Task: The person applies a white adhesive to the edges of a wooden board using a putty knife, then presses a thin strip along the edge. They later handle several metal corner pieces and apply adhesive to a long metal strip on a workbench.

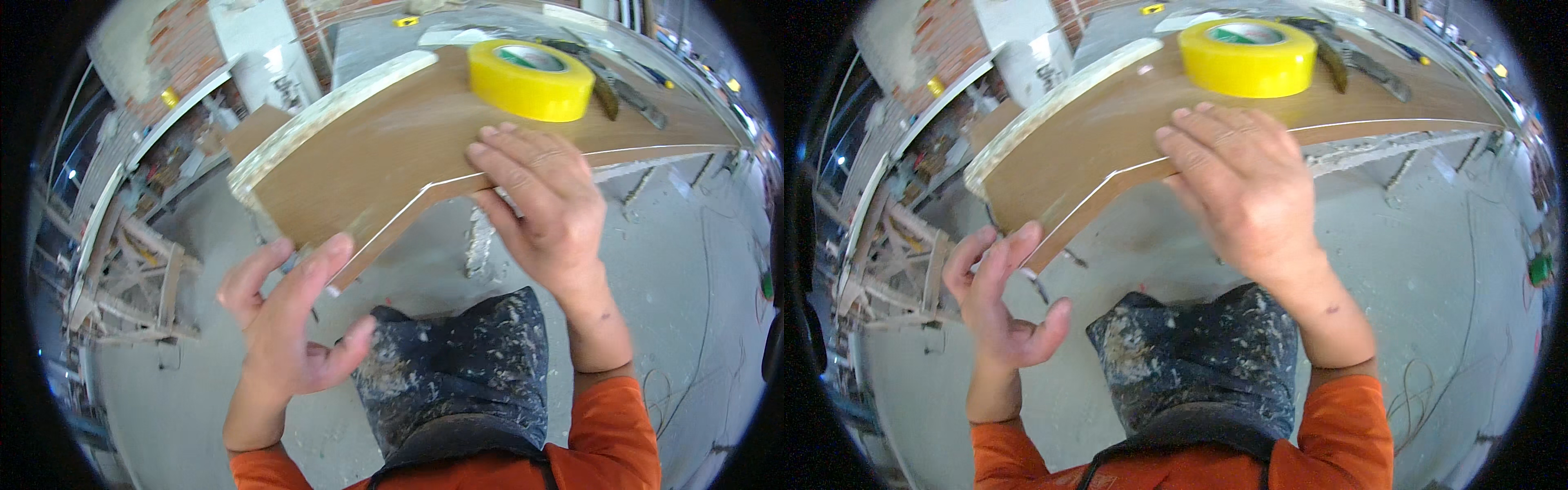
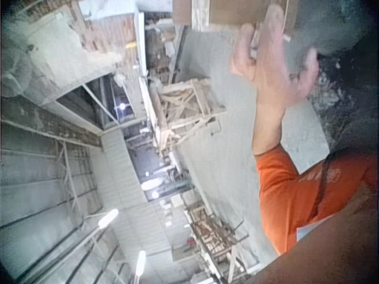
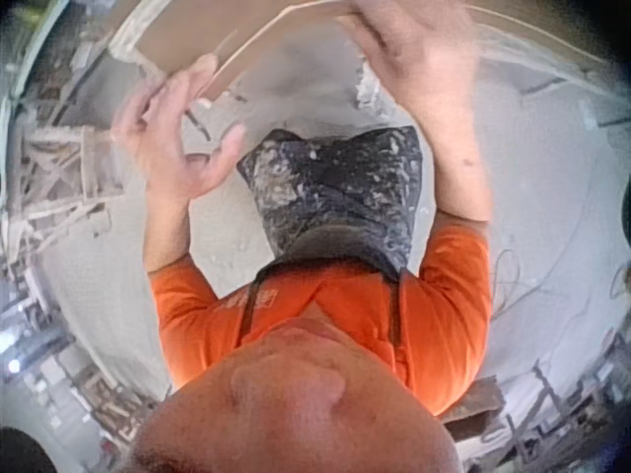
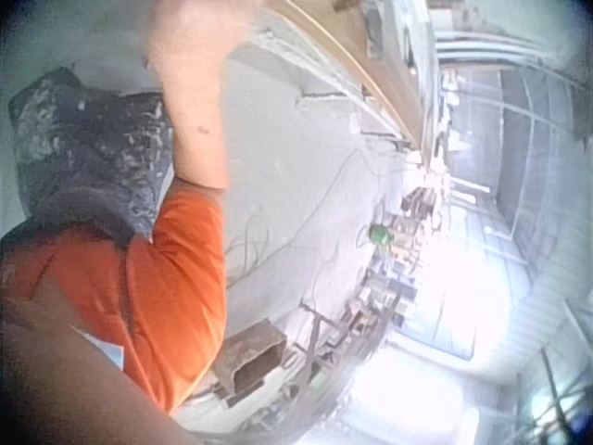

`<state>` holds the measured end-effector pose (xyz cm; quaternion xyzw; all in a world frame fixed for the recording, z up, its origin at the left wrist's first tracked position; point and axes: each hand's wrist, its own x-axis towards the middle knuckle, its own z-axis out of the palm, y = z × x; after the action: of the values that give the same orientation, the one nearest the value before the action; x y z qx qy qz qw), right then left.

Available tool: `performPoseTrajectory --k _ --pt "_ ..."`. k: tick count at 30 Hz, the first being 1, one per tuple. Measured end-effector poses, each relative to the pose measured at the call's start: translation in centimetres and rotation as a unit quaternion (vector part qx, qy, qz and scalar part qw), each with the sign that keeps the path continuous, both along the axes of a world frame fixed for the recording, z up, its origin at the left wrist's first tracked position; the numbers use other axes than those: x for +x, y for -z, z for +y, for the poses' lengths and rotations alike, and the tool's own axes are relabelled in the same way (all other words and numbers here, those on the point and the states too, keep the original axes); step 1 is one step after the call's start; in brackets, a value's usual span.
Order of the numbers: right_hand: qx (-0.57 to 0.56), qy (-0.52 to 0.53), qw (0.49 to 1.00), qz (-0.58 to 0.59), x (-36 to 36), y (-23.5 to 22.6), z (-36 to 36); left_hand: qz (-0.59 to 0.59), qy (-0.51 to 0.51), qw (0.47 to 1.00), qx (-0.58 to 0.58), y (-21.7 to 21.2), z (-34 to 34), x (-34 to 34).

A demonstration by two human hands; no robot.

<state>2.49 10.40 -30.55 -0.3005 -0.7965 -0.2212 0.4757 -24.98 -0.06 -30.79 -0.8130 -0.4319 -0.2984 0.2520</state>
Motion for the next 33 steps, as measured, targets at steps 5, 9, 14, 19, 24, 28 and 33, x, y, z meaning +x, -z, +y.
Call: performPoseTrajectory --k 5,9,14,19,24,28,33 --pt "0.013 -0.01 1.0 0.006 0.9 1.1 1.9 -0.015 -0.045 0.999 0.001 1.2 2.0 -0.8" --pt "0.011 -0.02 1.0 0.009 0.2 1.4 2.4 -0.07 -0.04 0.997 0.021 2.4 2.7 -2.4" --pt "-0.042 -0.022 0.998 -0.03 0.8 1.2 2.9 -0.074 0.015 0.993 -0.093 1.2 2.9 -2.9" --pt "-0.171 -0.054 0.983 -0.039 1.6 -2.2 2.8 -0.043 0.007 0.969 -0.243 -3.9 2.7 -3.0" --pt "-0.323 -0.095 0.941 -0.041 3.4 -5.9 1.9 -0.062 0.036 0.947 -0.313 -5.4 3.1 -2.4" --pt "-0.494 -0.055 0.867 -0.034 5.1 -12.0 2.8 -0.062 0.003 0.918 -0.392 -8.3 4.4 -0.9" --pt "-0.537 0.12 0.833 0.06 12.0 -21.4 6.8 -0.101 -0.077 0.888 -0.442 -15.1 4.8 -1.2"
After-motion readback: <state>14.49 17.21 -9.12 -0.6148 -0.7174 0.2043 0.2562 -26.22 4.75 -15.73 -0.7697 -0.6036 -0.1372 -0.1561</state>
